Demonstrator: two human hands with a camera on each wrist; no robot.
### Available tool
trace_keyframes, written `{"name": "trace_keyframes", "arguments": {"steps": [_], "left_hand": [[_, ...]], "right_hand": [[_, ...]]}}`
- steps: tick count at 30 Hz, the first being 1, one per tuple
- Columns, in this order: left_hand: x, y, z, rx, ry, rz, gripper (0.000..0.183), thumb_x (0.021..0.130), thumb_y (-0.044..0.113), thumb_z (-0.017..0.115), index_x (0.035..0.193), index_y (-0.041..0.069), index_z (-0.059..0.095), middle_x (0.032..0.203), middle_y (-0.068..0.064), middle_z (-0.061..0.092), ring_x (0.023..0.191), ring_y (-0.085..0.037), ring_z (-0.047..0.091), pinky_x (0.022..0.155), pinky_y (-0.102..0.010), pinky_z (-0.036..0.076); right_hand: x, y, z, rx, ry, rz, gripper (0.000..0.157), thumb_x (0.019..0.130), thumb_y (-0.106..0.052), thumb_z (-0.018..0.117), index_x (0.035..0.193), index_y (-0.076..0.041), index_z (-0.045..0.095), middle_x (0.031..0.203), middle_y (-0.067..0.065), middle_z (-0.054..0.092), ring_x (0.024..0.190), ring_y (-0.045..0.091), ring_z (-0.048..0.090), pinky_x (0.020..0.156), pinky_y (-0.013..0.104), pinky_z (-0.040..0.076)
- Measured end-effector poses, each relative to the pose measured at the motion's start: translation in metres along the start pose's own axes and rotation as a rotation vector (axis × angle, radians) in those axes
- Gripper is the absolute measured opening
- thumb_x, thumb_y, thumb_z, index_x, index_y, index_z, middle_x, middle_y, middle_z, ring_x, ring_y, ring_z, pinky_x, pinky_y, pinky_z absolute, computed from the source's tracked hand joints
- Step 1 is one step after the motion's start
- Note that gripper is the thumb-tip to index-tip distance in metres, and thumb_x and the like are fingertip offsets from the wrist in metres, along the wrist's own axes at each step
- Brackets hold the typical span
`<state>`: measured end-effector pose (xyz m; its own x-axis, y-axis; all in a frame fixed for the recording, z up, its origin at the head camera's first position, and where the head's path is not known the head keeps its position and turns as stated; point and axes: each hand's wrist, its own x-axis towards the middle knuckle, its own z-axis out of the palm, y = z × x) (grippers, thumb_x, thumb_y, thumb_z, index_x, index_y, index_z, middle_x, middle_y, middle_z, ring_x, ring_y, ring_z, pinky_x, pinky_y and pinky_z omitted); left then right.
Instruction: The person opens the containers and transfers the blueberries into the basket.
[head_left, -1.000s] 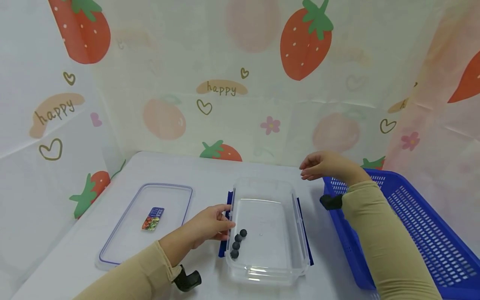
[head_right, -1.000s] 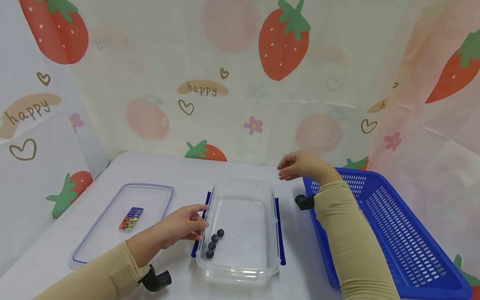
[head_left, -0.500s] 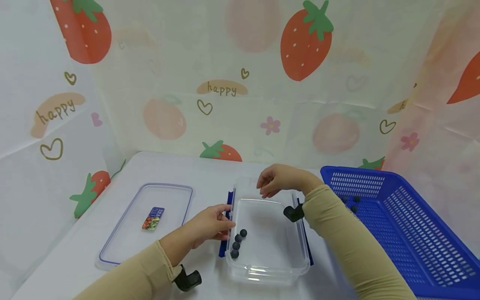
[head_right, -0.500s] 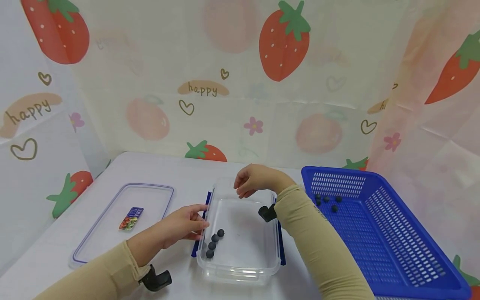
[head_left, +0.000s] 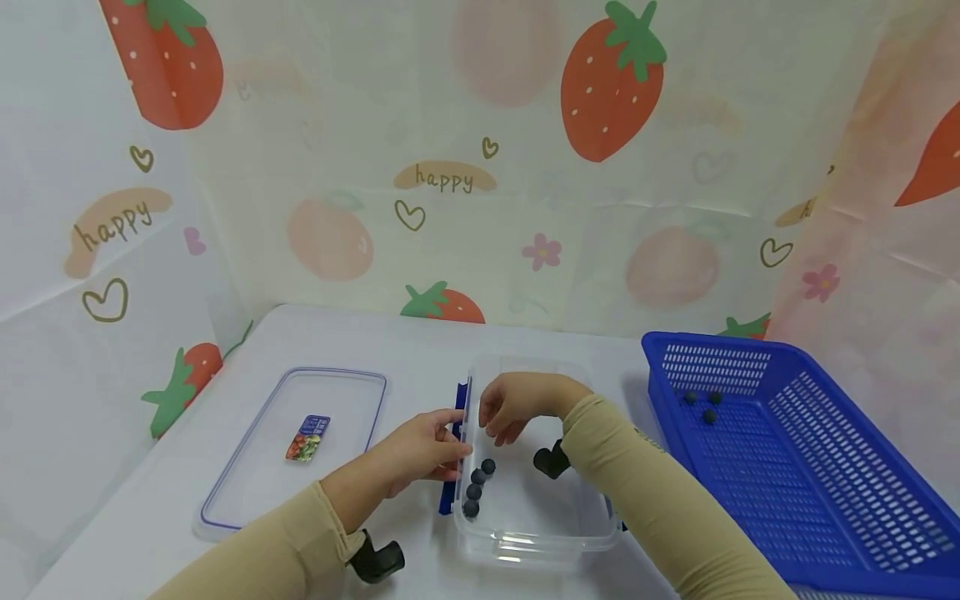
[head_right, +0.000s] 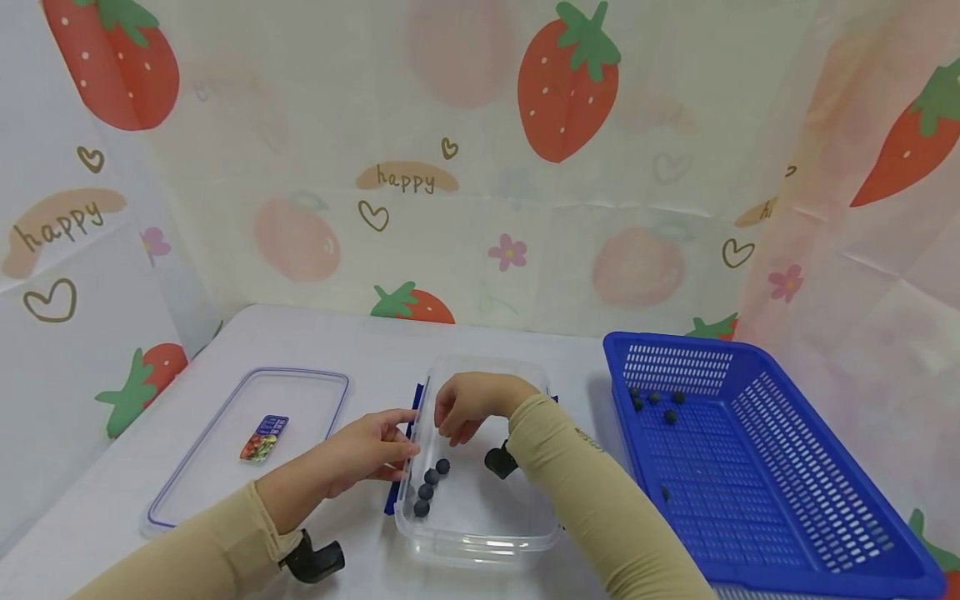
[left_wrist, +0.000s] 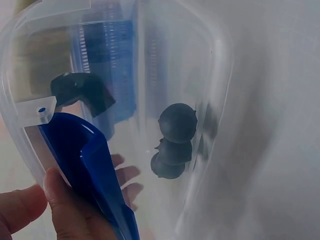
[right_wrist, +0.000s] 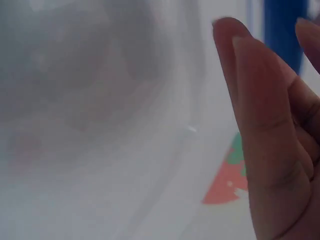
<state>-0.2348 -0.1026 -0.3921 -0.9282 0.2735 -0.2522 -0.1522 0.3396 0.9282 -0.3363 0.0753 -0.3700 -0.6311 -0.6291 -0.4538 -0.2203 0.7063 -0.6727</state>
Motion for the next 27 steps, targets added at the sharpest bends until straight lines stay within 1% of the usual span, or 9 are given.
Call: {"name": "trace_keyframes", "arguments": {"steps": [3,8,11,14,17,20,22,27], "left_hand": [[0.0,0.0,0.0,-0.006,-0.002,0.0,0.063,0.087,0.014,0.063,0.141,0.007,0.031,0.086,-0.011,0.058,0.071,-0.018,0.058,0.068,-0.028,0.055],[0.001,-0.001,0.0,-0.006,-0.003,0.0,0.063,0.087,0.014,0.062,0.141,0.007,0.031,0.086,-0.011,0.057,0.071,-0.018,0.057,0.068,-0.028,0.055],[0.002,-0.001,0.0,-0.007,-0.003,0.005,0.062,0.087,0.014,0.062,0.141,0.007,0.032,0.087,-0.011,0.057,0.07,-0.018,0.057,0.068,-0.028,0.055],[0.001,-0.001,0.0,-0.004,-0.001,0.009,0.062,0.087,0.014,0.062,0.14,0.007,0.032,0.087,-0.011,0.057,0.07,-0.018,0.058,0.067,-0.028,0.055],[0.001,-0.001,0.0,-0.001,0.001,0.009,0.062,0.087,0.014,0.063,0.14,0.008,0.032,0.086,-0.011,0.057,0.071,-0.018,0.058,0.067,-0.028,0.055],[0.001,-0.001,0.0,0.0,0.0,0.01,0.062,0.087,0.014,0.063,0.14,0.008,0.033,0.086,-0.011,0.056,0.07,-0.018,0.058,0.067,-0.028,0.055],[0.002,-0.001,0.0,0.002,-0.001,0.01,0.062,0.087,0.014,0.063,0.14,0.008,0.033,0.086,-0.011,0.056,0.07,-0.018,0.058,0.067,-0.028,0.055],[0.002,-0.001,0.0,0.005,-0.007,0.006,0.062,0.087,0.015,0.062,0.141,0.008,0.032,0.087,-0.011,0.057,0.071,-0.018,0.059,0.068,-0.028,0.055]], "right_hand": [[0.003,0.001,0.006,-0.023,-0.025,0.033,0.01,0.082,-0.004,0.065,0.091,-0.003,0.065,0.087,0.011,0.065,0.076,0.023,0.066,0.067,0.031,0.055],[0.008,0.006,0.012,-0.049,-0.044,0.09,0.01,0.079,-0.003,0.066,0.088,-0.007,0.066,0.086,0.01,0.064,0.072,0.022,0.065,0.066,0.031,0.055],[0.01,0.01,0.015,-0.048,-0.071,0.132,0.01,0.078,-0.002,0.067,0.087,-0.007,0.065,0.085,0.01,0.063,0.07,0.02,0.064,0.066,0.031,0.055],[0.011,0.012,0.017,-0.038,-0.104,0.147,0.013,0.078,0.0,0.066,0.089,-0.007,0.064,0.086,0.011,0.063,0.07,0.019,0.065,0.066,0.031,0.055],[0.012,0.012,0.018,-0.017,-0.133,0.136,0.017,0.078,0.003,0.064,0.092,-0.006,0.063,0.088,0.011,0.062,0.071,0.019,0.065,0.067,0.031,0.055],[0.013,0.012,0.019,0.0,-0.147,0.106,0.019,0.077,0.006,0.064,0.094,-0.005,0.062,0.089,0.011,0.062,0.073,0.018,0.064,0.068,0.03,0.055],[0.014,0.012,0.019,0.0,-0.146,0.078,0.019,0.077,0.007,0.063,0.093,-0.004,0.062,0.089,0.01,0.063,0.075,0.017,0.062,0.07,0.03,0.055],[0.018,0.014,0.02,-0.02,-0.102,0.021,0.016,0.077,0.006,0.064,0.089,-0.006,0.064,0.087,0.007,0.063,0.078,0.016,0.06,0.073,0.029,0.054]]}}
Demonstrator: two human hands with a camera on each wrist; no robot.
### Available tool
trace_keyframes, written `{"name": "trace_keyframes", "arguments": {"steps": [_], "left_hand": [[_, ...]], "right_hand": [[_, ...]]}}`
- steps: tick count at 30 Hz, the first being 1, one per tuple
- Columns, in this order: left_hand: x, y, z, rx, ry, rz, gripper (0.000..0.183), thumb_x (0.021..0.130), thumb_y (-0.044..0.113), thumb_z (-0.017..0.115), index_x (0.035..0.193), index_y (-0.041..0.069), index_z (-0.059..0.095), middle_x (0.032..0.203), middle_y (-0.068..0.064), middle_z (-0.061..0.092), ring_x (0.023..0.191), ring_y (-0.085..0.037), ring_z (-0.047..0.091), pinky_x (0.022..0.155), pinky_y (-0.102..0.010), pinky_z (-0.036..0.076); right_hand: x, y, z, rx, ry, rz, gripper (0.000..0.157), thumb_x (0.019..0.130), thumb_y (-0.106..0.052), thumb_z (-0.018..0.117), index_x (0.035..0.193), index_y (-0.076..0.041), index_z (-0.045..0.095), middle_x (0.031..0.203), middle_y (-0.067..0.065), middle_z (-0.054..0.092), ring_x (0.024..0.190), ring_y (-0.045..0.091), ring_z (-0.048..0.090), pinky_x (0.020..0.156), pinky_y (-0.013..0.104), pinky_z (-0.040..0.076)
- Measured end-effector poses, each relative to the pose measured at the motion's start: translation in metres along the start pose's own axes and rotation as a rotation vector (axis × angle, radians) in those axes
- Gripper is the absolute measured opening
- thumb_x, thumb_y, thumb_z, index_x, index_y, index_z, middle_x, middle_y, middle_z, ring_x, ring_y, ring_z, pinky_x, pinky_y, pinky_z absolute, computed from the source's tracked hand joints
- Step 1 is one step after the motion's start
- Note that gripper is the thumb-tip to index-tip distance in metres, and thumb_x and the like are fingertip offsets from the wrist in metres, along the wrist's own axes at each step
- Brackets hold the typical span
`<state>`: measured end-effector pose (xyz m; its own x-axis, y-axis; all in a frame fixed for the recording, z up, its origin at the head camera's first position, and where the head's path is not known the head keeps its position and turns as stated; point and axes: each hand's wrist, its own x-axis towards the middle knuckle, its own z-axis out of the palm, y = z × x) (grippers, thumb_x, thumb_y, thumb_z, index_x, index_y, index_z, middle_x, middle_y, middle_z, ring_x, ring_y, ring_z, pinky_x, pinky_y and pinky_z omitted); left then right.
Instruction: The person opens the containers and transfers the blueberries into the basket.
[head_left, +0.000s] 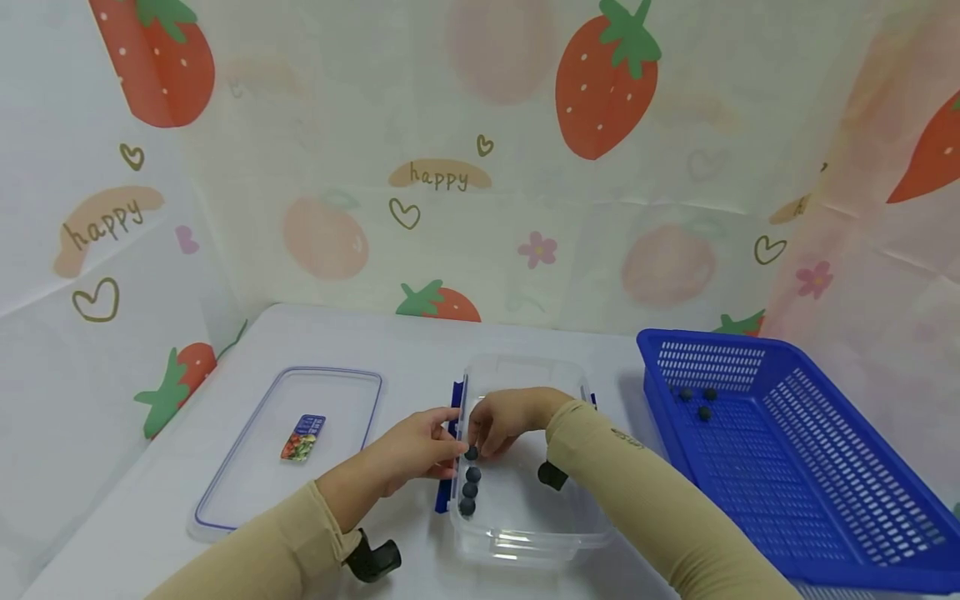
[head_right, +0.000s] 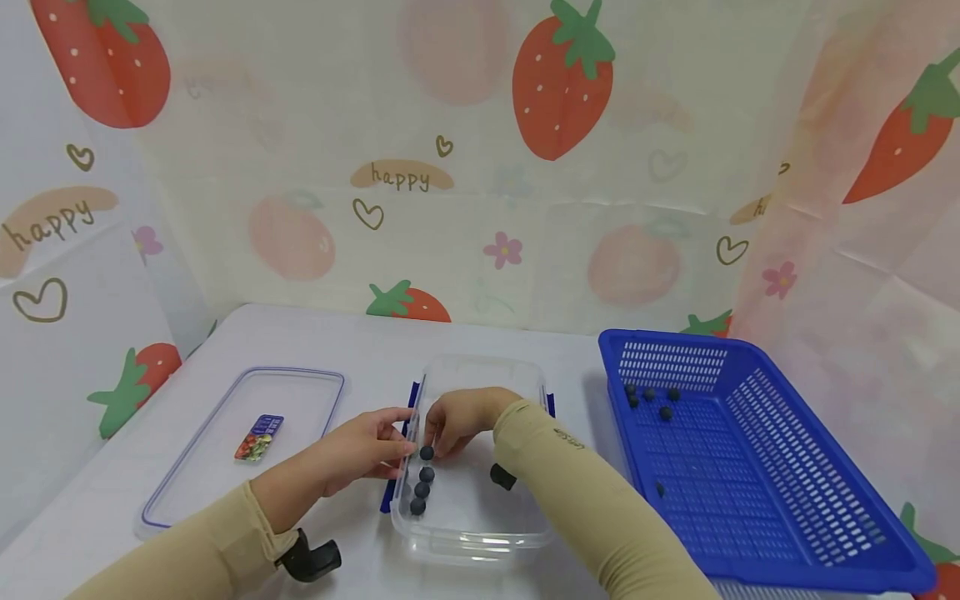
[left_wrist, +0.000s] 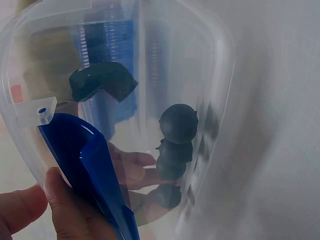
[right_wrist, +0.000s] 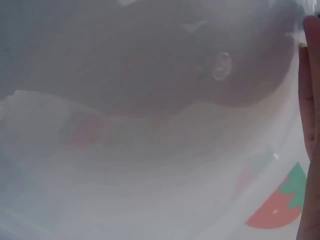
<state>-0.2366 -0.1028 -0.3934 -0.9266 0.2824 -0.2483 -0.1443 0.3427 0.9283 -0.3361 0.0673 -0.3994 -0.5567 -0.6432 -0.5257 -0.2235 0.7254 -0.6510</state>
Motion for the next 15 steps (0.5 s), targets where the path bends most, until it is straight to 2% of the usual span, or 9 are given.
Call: {"name": "trace_keyframes", "arguments": {"steps": [7,15], "left_hand": [[-0.0013,0.0004,0.0011,0.004,0.003,-0.001,0.062,0.087,0.015,0.062,0.141,0.008,0.032,0.088,-0.012,0.057,0.071,-0.018,0.058,0.068,-0.028,0.055],[-0.0014,0.0013,0.0005,-0.033,-0.003,0.009,0.061,0.087,0.015,0.062,0.14,0.007,0.032,0.086,-0.011,0.057,0.071,-0.018,0.057,0.068,-0.028,0.055]], "right_hand": [[0.0017,0.0013,0.0002,0.008,0.024,-0.025,0.016,0.078,0.003,0.066,0.09,-0.008,0.067,0.087,0.006,0.063,0.078,0.015,0.059,0.073,0.029,0.054],[-0.002,-0.0007,-0.0048,0.052,0.105,-0.077,0.013,0.081,0.002,0.064,0.092,-0.004,0.065,0.085,0.006,0.066,0.078,0.017,0.064,0.071,0.029,0.055]]}}
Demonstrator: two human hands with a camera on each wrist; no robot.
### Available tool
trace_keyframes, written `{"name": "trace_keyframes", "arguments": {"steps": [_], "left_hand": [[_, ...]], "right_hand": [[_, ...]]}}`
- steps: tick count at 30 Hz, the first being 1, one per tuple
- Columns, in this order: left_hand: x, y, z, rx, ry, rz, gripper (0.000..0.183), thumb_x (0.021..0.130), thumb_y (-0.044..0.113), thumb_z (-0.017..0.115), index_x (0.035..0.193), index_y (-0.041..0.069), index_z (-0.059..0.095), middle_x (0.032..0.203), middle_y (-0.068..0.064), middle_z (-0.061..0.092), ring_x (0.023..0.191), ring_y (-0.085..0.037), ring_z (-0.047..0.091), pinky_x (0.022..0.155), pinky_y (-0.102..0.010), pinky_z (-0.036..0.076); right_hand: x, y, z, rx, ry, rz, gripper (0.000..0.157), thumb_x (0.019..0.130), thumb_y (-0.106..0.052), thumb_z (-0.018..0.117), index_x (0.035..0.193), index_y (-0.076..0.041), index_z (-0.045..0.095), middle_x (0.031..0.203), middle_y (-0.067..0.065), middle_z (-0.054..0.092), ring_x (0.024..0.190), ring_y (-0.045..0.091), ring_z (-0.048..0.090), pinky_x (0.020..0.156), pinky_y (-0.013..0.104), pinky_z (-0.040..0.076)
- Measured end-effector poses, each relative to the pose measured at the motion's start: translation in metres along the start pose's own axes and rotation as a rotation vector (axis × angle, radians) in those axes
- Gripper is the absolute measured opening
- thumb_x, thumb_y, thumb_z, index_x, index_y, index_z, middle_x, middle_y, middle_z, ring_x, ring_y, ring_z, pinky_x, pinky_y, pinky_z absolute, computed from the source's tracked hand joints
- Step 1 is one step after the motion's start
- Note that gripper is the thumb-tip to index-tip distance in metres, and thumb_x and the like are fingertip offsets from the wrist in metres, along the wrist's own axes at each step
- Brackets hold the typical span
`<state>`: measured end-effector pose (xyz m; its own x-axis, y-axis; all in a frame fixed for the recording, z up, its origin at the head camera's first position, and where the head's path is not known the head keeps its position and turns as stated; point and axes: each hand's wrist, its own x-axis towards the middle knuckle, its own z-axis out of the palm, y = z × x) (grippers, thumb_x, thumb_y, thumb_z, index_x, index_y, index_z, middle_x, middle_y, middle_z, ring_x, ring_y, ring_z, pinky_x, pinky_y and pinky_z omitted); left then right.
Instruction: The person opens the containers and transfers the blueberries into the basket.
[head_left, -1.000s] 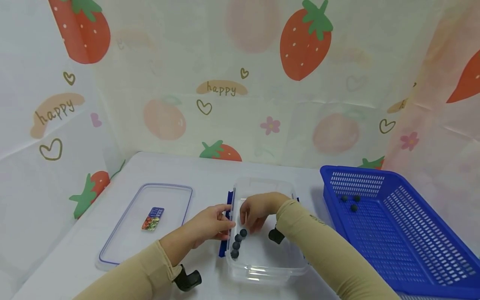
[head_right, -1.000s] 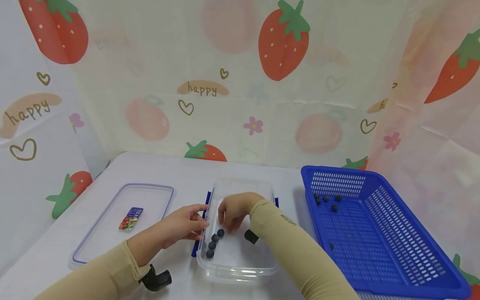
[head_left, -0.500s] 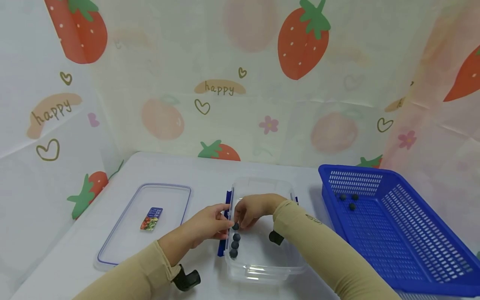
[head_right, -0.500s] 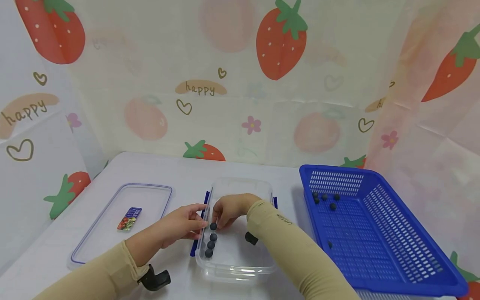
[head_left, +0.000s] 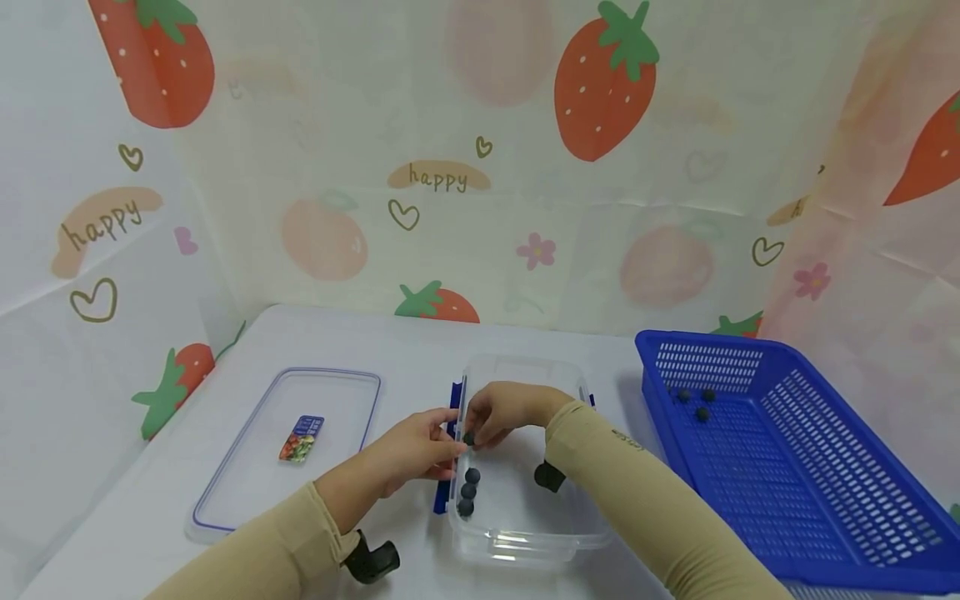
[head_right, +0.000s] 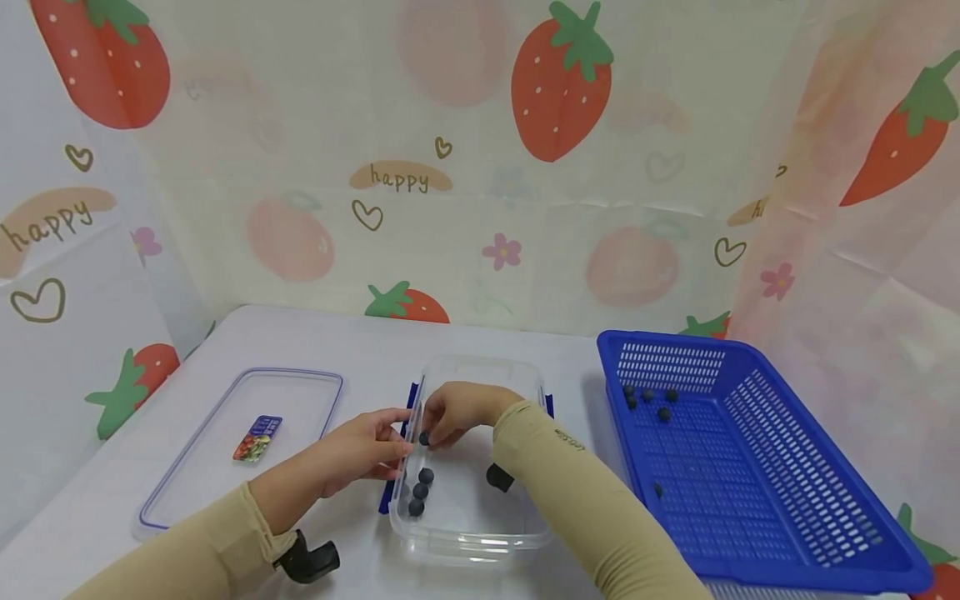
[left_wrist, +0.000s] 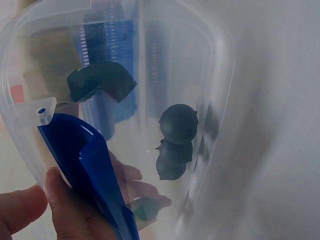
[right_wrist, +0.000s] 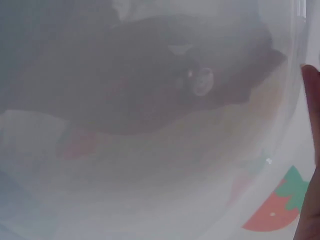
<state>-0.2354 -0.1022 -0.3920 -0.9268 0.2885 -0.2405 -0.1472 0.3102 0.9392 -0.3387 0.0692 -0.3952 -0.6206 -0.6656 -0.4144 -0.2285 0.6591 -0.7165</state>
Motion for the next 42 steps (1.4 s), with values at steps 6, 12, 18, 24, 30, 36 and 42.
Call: {"name": "trace_keyframes", "arguments": {"steps": [6,12,18,24,30,36,42], "left_hand": [[0.001,-0.001,0.0,0.005,0.005,-0.006,0.061,0.087,0.015,0.062,0.14,0.008,0.033,0.086,-0.011,0.056,0.071,-0.018,0.058,0.068,-0.029,0.055],[0.001,-0.001,0.001,0.015,0.011,-0.007,0.06,0.087,0.014,0.062,0.14,0.009,0.033,0.085,-0.011,0.056,0.07,-0.018,0.058,0.068,-0.029,0.055],[0.002,-0.001,0.0,0.011,0.01,-0.012,0.061,0.087,0.014,0.062,0.14,0.008,0.032,0.084,-0.011,0.056,0.07,-0.019,0.057,0.069,-0.029,0.055],[0.002,-0.001,0.0,0.01,0.006,-0.012,0.062,0.087,0.016,0.063,0.14,0.007,0.032,0.086,-0.012,0.057,0.071,-0.018,0.057,0.069,-0.029,0.055],[0.0,0.0,0.001,0.014,0.009,-0.009,0.061,0.087,0.015,0.062,0.14,0.008,0.033,0.088,-0.013,0.058,0.071,-0.018,0.057,0.069,-0.029,0.055],[0.0,0.001,0.0,0.015,0.013,-0.007,0.061,0.087,0.014,0.062,0.14,0.007,0.033,0.086,-0.011,0.057,0.071,-0.018,0.057,0.069,-0.028,0.055],[-0.001,0.0,0.0,0.017,0.011,-0.003,0.06,0.087,0.012,0.061,0.14,0.006,0.032,0.085,-0.011,0.057,0.07,-0.017,0.057,0.068,-0.028,0.055]], "right_hand": [[0.001,-0.002,-0.003,0.015,0.047,-0.026,0.008,0.08,0.001,0.066,0.087,-0.003,0.064,0.081,0.007,0.067,0.076,0.018,0.065,0.068,0.03,0.055],[-0.002,-0.005,-0.012,-0.022,0.07,-0.055,0.006,0.081,-0.002,0.066,0.086,-0.004,0.064,0.081,0.006,0.067,0.076,0.018,0.066,0.067,0.031,0.055],[-0.01,-0.012,-0.026,-0.004,0.127,-0.065,0.007,0.08,-0.006,0.068,0.086,-0.005,0.064,0.083,0.005,0.069,0.081,0.024,0.065,0.07,0.031,0.055],[-0.02,-0.018,-0.039,0.017,0.163,-0.078,0.008,0.08,-0.006,0.069,0.087,-0.005,0.064,0.083,0.007,0.068,0.086,0.031,0.065,0.071,0.031,0.055],[-0.04,-0.021,-0.061,-0.008,0.214,-0.089,0.011,0.08,-0.006,0.069,0.089,-0.005,0.063,0.084,0.008,0.067,0.08,0.023,0.066,0.072,0.031,0.055],[-0.074,-0.014,-0.091,0.007,0.279,-0.118,0.015,0.081,-0.005,0.068,0.093,0.0,0.061,0.087,0.012,0.066,0.085,0.029,0.065,0.075,0.034,0.054],[-0.106,0.005,-0.115,0.007,0.357,-0.112,0.017,0.082,-0.004,0.065,0.097,0.002,0.058,0.09,0.013,0.064,0.086,0.026,0.065,0.077,0.036,0.054]]}}
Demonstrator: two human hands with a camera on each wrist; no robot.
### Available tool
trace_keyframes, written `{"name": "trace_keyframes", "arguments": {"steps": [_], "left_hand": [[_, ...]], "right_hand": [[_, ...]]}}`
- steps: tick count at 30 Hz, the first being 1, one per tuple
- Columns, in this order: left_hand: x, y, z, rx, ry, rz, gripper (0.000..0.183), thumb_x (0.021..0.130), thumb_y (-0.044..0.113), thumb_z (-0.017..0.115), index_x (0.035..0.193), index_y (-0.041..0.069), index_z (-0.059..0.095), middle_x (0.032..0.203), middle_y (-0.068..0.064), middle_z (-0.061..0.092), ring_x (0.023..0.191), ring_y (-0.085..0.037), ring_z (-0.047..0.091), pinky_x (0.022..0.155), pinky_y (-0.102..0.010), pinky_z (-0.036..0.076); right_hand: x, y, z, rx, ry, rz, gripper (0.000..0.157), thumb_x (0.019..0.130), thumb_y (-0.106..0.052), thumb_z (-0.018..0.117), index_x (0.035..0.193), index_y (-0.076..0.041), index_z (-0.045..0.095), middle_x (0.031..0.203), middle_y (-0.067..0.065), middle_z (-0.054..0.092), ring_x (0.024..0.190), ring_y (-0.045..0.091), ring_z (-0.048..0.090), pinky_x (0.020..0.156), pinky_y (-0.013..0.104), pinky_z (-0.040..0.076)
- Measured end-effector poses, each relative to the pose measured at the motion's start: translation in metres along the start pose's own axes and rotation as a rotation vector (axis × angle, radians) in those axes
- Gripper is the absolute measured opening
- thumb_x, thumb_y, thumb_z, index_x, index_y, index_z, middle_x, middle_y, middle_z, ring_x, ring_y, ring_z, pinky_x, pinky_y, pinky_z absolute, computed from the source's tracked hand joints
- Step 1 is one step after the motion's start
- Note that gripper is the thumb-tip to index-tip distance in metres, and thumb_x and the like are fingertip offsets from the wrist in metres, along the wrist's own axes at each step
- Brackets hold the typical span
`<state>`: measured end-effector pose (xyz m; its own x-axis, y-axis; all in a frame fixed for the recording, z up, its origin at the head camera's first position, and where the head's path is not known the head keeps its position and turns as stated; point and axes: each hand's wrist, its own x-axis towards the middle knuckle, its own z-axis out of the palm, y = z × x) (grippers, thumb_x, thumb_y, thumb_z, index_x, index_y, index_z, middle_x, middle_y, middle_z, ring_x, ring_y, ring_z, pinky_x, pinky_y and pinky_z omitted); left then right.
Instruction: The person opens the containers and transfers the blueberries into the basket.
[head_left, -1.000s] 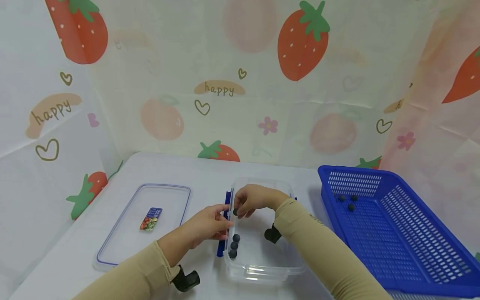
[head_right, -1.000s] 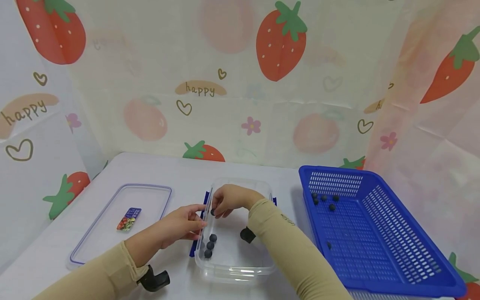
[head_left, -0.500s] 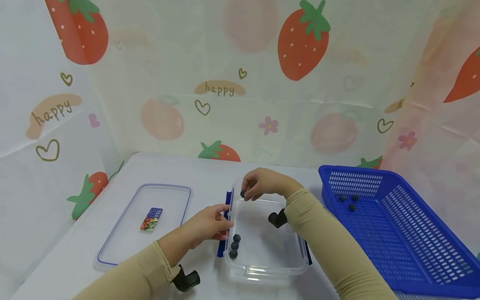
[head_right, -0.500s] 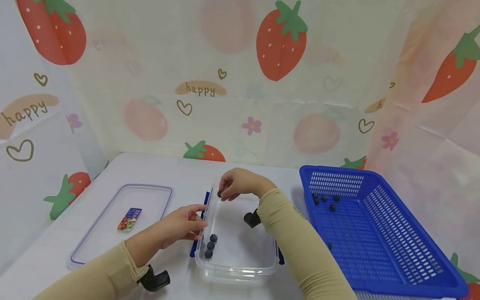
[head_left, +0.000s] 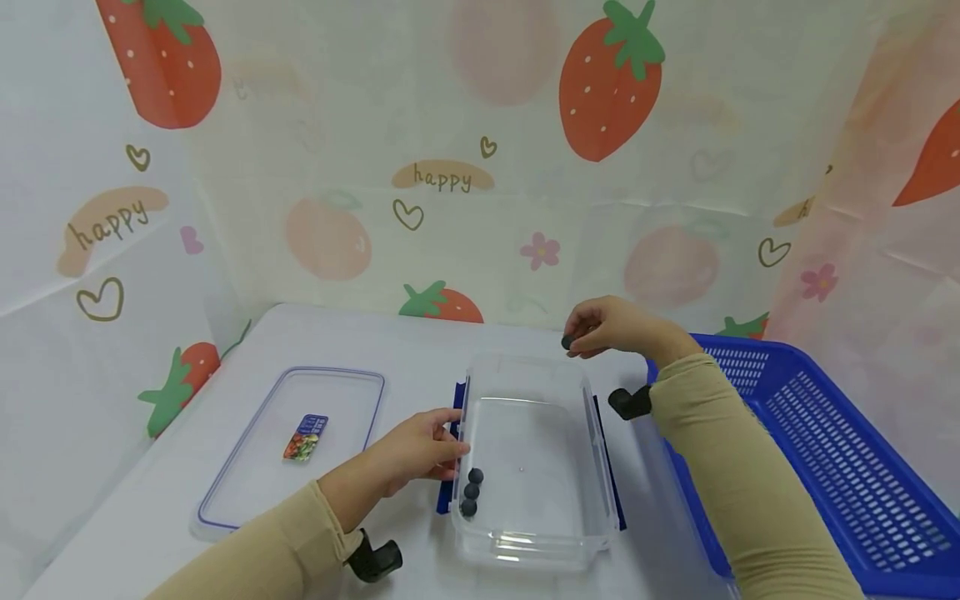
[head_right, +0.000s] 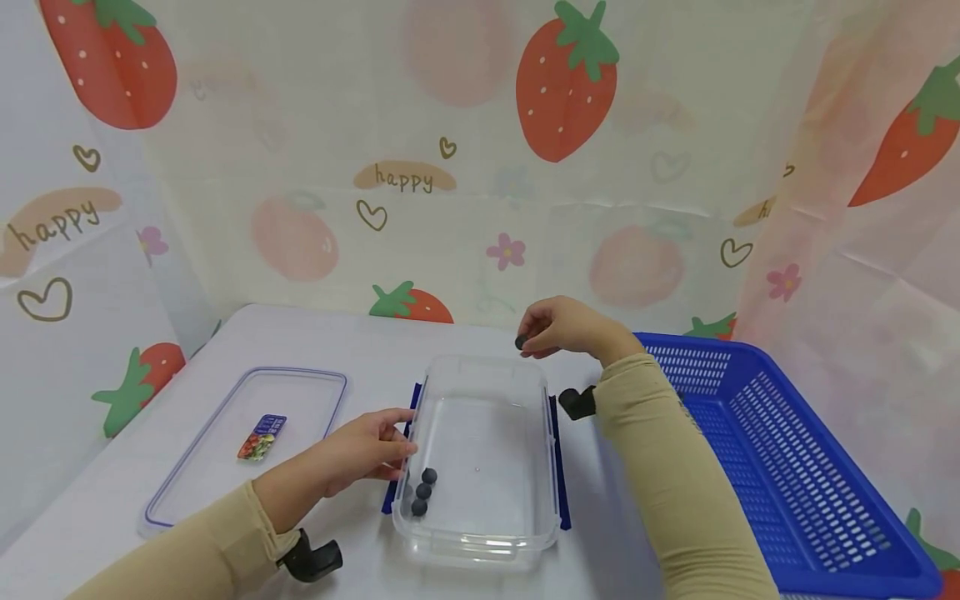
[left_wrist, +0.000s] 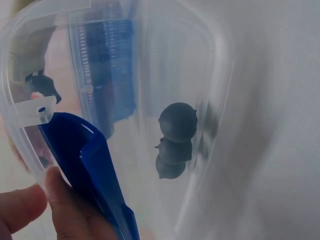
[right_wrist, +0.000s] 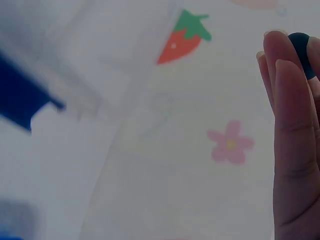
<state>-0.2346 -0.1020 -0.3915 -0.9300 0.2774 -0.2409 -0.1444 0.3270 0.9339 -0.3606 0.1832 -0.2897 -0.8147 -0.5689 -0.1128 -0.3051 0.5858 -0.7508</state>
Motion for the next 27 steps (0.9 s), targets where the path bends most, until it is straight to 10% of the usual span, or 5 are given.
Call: {"name": "trace_keyframes", "arguments": {"steps": [27], "left_hand": [[-0.001,0.0,0.0,0.014,0.009,-0.01,0.06,0.087,0.014,0.061,0.14,0.007,0.033,0.091,-0.016,0.058,0.071,-0.017,0.057,0.07,-0.028,0.054]], "right_hand": [[-0.077,0.09,-0.069,-0.052,0.156,0.166,0.03,0.082,-0.001,0.063,0.108,0.01,0.051,0.104,0.019,0.059,0.088,0.019,0.06,0.076,0.028,0.052]]}}
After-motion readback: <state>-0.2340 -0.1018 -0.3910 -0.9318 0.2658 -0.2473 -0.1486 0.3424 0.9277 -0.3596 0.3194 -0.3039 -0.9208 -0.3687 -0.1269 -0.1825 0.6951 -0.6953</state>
